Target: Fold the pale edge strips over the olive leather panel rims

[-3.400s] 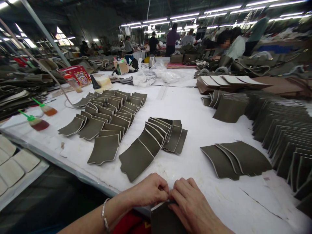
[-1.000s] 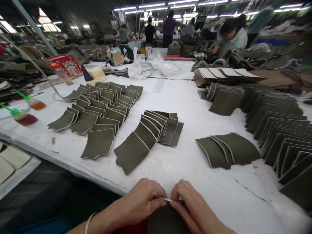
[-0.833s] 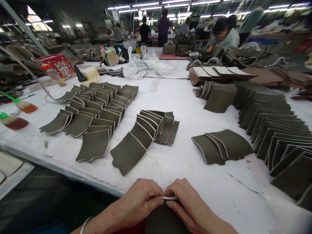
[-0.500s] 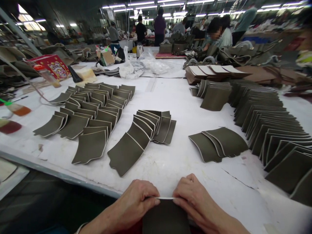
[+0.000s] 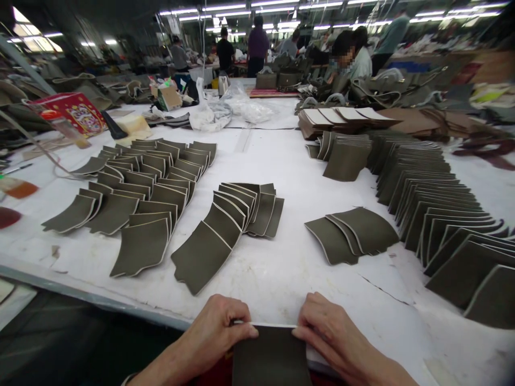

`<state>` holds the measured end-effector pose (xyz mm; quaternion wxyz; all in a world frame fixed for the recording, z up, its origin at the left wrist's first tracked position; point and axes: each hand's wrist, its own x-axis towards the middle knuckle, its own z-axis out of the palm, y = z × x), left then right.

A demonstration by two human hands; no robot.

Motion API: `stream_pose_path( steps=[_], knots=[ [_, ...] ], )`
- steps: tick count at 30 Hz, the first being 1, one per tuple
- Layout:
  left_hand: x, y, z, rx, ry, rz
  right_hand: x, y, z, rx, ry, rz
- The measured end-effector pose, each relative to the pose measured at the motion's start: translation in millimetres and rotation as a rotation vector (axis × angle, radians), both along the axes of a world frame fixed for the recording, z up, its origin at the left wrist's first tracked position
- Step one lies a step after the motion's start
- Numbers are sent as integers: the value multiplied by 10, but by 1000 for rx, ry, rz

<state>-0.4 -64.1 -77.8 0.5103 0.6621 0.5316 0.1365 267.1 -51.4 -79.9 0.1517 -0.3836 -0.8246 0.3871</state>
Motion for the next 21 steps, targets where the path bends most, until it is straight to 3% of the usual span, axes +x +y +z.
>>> stream_pose_path(
  steps=[7, 13, 15, 17, 21],
  knots=[
    [-21, 44, 10, 28, -51, -25, -13, -6, -75, -208, 77, -68],
    [-124, 30, -31, -226, -152, 19, -35, -26, -112, -199, 83, -129],
    [-140, 42, 2, -150, -84, 37, -32, -23, -109, -191, 99, -133],
    [-112, 64, 75, 27, 23, 43, -32, -18, -96, -188, 106, -141],
    [83, 90, 216, 383, 50, -84, -49, -19, -59, -174, 84, -147]
  ],
)
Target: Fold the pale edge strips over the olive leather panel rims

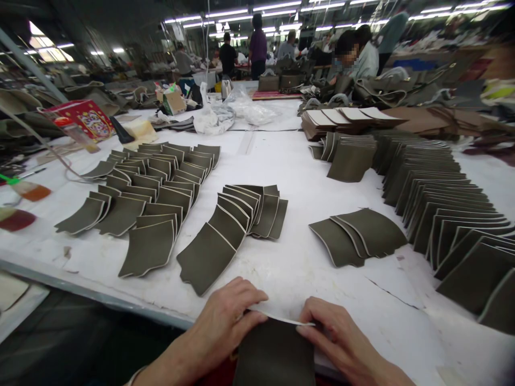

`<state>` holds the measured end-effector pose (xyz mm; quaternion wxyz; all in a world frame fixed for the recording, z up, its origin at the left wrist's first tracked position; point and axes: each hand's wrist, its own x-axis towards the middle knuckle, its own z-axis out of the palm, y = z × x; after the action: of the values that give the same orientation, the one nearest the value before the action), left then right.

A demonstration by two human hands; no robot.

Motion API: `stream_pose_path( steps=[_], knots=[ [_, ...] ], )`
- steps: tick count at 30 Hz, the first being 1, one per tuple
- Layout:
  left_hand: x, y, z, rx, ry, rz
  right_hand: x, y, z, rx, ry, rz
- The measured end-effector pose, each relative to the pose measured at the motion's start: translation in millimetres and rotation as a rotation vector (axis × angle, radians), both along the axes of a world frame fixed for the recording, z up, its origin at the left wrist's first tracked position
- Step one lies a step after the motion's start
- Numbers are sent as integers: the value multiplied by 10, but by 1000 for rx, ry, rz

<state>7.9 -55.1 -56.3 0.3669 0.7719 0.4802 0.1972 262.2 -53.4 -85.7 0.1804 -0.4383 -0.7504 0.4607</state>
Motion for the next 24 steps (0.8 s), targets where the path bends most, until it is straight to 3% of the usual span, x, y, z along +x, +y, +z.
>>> stream_pose_path(
  steps=[3, 7, 12, 16, 21, 24],
  knots=[
    [181, -8, -22, 75, 1, -93, -20, -17, 22, 30, -7, 1],
    [309, -14, -153, 123, -7, -102, -44, -39, 38, 49, -11, -11],
    [308, -7, -171, 268, -19, -117, -73, -35, 26, -62, 33, -61],
    [236, 7, -150, 224, -91, -12, -74, -29, 10, -129, 73, -91],
    [155, 56, -140, 101, -236, 251, -89, -27, -18, -112, 81, -74],
    [157, 46, -65, 114, -231, 260, -84, -7, 7, -83, 61, -80]
  ],
)
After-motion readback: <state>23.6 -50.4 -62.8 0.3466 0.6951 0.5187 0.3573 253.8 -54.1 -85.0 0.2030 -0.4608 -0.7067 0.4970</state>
